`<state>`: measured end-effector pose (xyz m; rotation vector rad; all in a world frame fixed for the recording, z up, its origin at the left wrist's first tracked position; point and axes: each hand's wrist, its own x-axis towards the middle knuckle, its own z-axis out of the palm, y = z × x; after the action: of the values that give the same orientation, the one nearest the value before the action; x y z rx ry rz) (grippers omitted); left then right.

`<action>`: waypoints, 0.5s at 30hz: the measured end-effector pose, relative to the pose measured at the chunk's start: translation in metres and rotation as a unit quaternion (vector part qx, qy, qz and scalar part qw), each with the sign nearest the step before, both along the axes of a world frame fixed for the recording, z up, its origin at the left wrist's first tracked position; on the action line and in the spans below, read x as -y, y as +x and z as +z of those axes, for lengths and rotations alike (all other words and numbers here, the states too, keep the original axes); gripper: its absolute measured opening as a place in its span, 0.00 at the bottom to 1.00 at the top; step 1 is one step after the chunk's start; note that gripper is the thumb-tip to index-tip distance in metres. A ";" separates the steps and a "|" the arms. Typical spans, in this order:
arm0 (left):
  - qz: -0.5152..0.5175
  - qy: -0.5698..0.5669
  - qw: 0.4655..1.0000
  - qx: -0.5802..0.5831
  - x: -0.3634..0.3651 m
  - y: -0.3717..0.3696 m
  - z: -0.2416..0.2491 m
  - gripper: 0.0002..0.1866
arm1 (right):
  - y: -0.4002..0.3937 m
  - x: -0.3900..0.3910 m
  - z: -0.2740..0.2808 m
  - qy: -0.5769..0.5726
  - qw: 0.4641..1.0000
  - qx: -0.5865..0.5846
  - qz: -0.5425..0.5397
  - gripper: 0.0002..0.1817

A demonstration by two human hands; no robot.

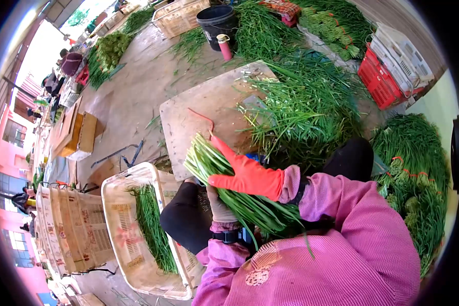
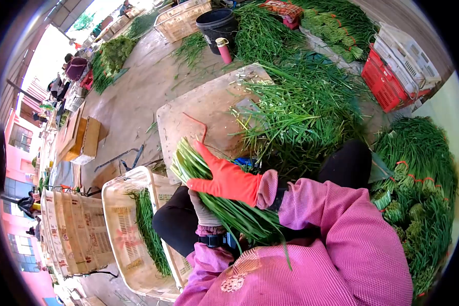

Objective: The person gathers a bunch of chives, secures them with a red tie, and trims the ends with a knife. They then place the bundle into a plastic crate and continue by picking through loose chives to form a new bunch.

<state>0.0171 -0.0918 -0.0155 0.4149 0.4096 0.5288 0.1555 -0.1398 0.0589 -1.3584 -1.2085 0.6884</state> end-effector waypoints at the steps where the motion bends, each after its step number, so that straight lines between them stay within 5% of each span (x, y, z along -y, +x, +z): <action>1: 0.038 0.026 0.999 -0.029 0.006 0.006 0.003 0.45 | -0.003 0.003 0.004 -0.003 1.000 0.024 0.001 0.53; 3: 0.078 0.053 0.994 -0.058 0.011 0.008 0.004 0.45 | -0.004 0.005 0.007 -0.004 0.999 0.046 0.004 0.52; 5: -0.011 -0.017 0.995 0.100 0.006 0.000 0.000 0.36 | 0.000 0.006 0.005 -0.032 0.998 -0.046 -0.004 0.46; 10: 0.010 -0.056 0.994 0.090 -0.001 0.005 -0.006 0.37 | 0.016 -0.006 -0.027 0.005 0.977 -0.211 -0.036 0.44; 12: -0.022 -0.131 0.968 0.215 -0.004 0.013 0.000 0.37 | 0.020 -0.002 -0.024 -0.026 0.966 -0.255 -0.020 0.44; 13: 0.028 -0.077 0.992 0.091 0.001 0.015 0.004 0.35 | 0.018 -0.001 -0.021 -0.026 0.967 -0.254 -0.020 0.44; 15: 0.001 -0.045 0.994 0.101 0.004 0.010 0.004 0.38 | 0.005 0.005 0.000 -0.137 0.988 -0.018 -0.068 0.41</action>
<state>0.0274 -0.0963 -0.0118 0.2703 0.2380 0.5473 0.1606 -0.1443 0.0586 -1.6333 -1.0082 0.7999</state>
